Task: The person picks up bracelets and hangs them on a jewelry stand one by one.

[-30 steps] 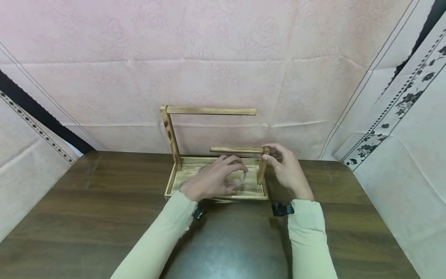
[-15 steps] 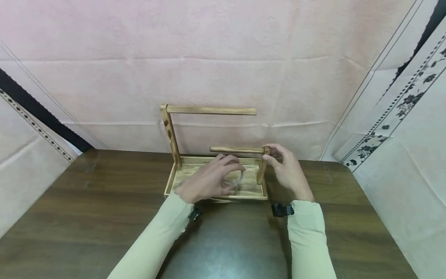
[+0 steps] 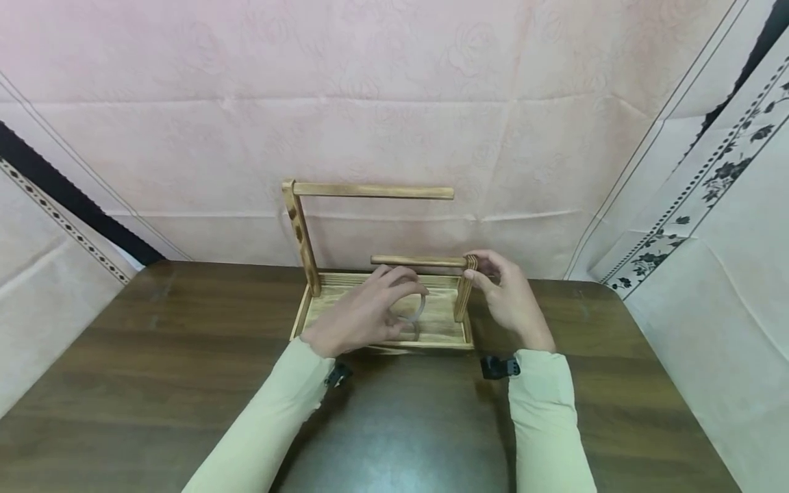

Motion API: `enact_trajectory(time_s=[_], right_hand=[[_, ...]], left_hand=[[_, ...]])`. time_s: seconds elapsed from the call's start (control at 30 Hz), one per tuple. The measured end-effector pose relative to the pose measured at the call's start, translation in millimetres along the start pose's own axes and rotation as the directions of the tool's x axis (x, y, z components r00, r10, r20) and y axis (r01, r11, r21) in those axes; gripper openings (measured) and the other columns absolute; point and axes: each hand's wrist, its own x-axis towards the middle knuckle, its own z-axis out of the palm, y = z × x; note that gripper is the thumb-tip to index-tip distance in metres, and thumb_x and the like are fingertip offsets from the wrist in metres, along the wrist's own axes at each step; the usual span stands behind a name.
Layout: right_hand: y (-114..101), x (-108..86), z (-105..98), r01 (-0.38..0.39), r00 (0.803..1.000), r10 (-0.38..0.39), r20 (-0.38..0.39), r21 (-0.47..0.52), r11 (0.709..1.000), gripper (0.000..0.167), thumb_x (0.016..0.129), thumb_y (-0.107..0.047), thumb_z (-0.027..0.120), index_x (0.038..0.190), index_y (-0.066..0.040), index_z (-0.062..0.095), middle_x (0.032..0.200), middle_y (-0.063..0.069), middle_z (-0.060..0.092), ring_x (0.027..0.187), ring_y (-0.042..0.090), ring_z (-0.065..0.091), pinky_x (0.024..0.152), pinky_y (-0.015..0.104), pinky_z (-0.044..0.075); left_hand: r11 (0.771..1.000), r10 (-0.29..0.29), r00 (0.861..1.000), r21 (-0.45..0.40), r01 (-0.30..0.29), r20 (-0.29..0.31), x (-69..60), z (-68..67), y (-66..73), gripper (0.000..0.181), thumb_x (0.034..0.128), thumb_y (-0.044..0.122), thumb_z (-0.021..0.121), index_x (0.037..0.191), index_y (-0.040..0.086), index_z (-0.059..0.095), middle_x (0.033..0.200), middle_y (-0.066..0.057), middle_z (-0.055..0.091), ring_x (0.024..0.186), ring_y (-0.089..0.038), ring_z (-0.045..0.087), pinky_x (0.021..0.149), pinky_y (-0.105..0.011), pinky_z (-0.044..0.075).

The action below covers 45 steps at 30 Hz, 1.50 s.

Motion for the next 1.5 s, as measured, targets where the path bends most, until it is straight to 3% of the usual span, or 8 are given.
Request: enact_trajectory(time_s=[0.47, 0.57, 0.7, 0.83, 0.93, 1.07, 1.3, 1.5], right_hand=[[-1.7, 1.3, -0.5, -0.018, 1.000, 0.018, 0.010, -0.006, 1.000, 0.032, 0.104, -0.017, 0.060, 0.134, -0.006, 0.061, 0.120, 0.016, 0.071, 0.102, 0.010, 0.064, 0.083, 0.009, 0.051], [-1.4, 2.0, -1.3, -0.015, 1.000, 0.015, 0.009, -0.001, 1.000, 0.032, 0.103, -0.016, 0.060, 0.134, -0.006, 0.061, 0.120, 0.017, 0.071, 0.100, 0.002, 0.062, 0.083, 0.008, 0.051], [-1.8, 2.7, -1.8, -0.014, 1.000, 0.014, 0.007, 0.000, 1.000, 0.032, 0.103, -0.016, 0.061, 0.134, -0.006, 0.061, 0.120, 0.016, 0.071, 0.099, 0.000, 0.062, 0.082, 0.008, 0.051], [-3.1, 1.8, -2.2, -0.015, 1.000, 0.015, 0.007, 0.013, 1.000, 0.033, 0.103, -0.016, 0.061, 0.134, -0.006, 0.061, 0.120, 0.017, 0.071, 0.104, 0.011, 0.065, 0.083, 0.009, 0.051], [-3.4, 0.9, -2.4, -0.015, 1.000, 0.015, 0.012, 0.017, 1.000, 0.034, 0.103, -0.016, 0.061, 0.135, -0.006, 0.061, 0.121, 0.018, 0.070, 0.107, 0.018, 0.065, 0.084, 0.010, 0.051], [-3.0, 0.3, -1.8, -0.019, 1.000, 0.019, 0.020, 0.021, 1.000, 0.036, 0.103, -0.017, 0.060, 0.137, -0.005, 0.059, 0.122, 0.019, 0.070, 0.106, 0.013, 0.063, 0.084, 0.010, 0.051], [-3.4, 0.1, -1.5, -0.028, 0.999, 0.028, 0.023, 0.021, 0.999, 0.035, 0.103, -0.017, 0.061, 0.137, -0.005, 0.060, 0.122, 0.018, 0.070, 0.104, 0.011, 0.063, 0.084, 0.011, 0.052], [-3.7, 0.4, -1.5, -0.026, 0.999, 0.024, 0.026, 0.060, 0.998, 0.035, 0.103, -0.014, 0.060, 0.137, -0.003, 0.059, 0.122, 0.020, 0.069, 0.100, 0.000, 0.062, 0.084, 0.012, 0.055]], left_hand=[[0.999, -0.033, 0.999, -0.008, 0.033, 0.022, -5.9, -12.2, -0.7, 0.063, 0.0806, 0.016, 0.085, 0.136, 0.028, 0.058, 0.142, 0.003, 0.052, 0.127, -0.023, 0.050, 0.096, -0.038, 0.058], [0.999, -0.037, 0.999, -0.013, 0.037, 0.026, -5.4, -14.6, -0.2, 0.061, 0.0802, 0.015, 0.085, 0.134, 0.028, 0.059, 0.140, 0.003, 0.053, 0.128, -0.023, 0.052, 0.111, -0.045, 0.050], [0.999, -0.046, 0.998, -0.016, 0.046, 0.035, -5.2, -18.6, 0.0, 0.060, 0.0798, 0.013, 0.083, 0.133, 0.027, 0.059, 0.138, 0.003, 0.053, 0.133, -0.024, 0.053, 0.127, -0.051, 0.025], [0.996, -0.082, 0.994, -0.022, 0.084, 0.068, -8.4, -24.4, 1.0, 0.059, 0.0815, 0.014, 0.083, 0.134, 0.028, 0.058, 0.138, 0.004, 0.053, 0.139, -0.029, 0.048, 0.120, -0.048, 0.040], [0.992, -0.115, 0.989, -0.041, 0.119, 0.096, -11.9, -28.8, 1.9, 0.059, 0.0817, 0.015, 0.084, 0.132, 0.030, 0.058, 0.139, 0.006, 0.051, 0.139, -0.030, 0.046, 0.099, -0.040, 0.058], [0.989, -0.130, 0.986, -0.057, 0.136, 0.107, -14.9, -32.4, 1.5, 0.056, 0.0819, 0.014, 0.085, 0.129, 0.030, 0.059, 0.138, 0.007, 0.052, 0.129, -0.023, 0.047, 0.081, -0.030, 0.058], [0.985, -0.141, 0.985, -0.082, 0.149, 0.096, -18.9, -36.8, -1.2, 0.054, 0.0819, 0.013, 0.085, 0.126, 0.030, 0.060, 0.135, 0.009, 0.053, 0.116, -0.019, 0.049, 0.077, -0.028, 0.055], [0.985, -0.131, 0.988, -0.099, 0.139, 0.088, -21.5, -41.7, -2.5, 0.055, 0.0802, 0.012, 0.086, 0.124, 0.029, 0.058, 0.137, 0.011, 0.052, 0.120, -0.015, 0.044, 0.087, -0.028, 0.054]])
